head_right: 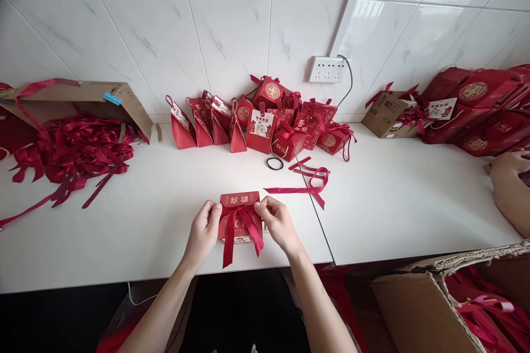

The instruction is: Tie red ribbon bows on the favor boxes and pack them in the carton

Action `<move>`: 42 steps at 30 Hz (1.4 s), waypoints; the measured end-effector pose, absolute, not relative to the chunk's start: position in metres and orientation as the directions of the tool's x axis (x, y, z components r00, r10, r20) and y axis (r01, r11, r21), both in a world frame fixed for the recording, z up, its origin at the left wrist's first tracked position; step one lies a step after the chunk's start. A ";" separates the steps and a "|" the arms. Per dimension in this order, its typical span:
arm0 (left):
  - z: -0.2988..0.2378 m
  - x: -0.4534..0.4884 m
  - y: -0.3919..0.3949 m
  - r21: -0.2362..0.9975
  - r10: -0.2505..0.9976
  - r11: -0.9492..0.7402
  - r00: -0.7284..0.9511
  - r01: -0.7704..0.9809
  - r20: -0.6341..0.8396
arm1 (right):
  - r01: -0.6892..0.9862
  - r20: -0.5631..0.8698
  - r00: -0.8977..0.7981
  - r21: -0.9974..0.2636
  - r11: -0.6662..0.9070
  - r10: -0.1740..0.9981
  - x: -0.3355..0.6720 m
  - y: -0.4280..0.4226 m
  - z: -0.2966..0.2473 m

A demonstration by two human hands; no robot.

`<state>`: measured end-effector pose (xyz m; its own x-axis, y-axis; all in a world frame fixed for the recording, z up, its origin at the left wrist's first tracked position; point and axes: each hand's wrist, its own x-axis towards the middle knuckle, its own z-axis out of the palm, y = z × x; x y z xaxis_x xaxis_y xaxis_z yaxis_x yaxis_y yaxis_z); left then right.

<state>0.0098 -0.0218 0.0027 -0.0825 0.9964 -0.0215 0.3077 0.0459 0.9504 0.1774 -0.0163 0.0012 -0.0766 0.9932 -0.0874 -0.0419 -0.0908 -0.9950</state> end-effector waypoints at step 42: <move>0.024 -0.005 -0.035 0.861 0.996 -0.052 -0.041 0.506 0.084 | 0.692 0.629 -0.307 -0.367 0.621 0.714 0.181 -0.068 0.025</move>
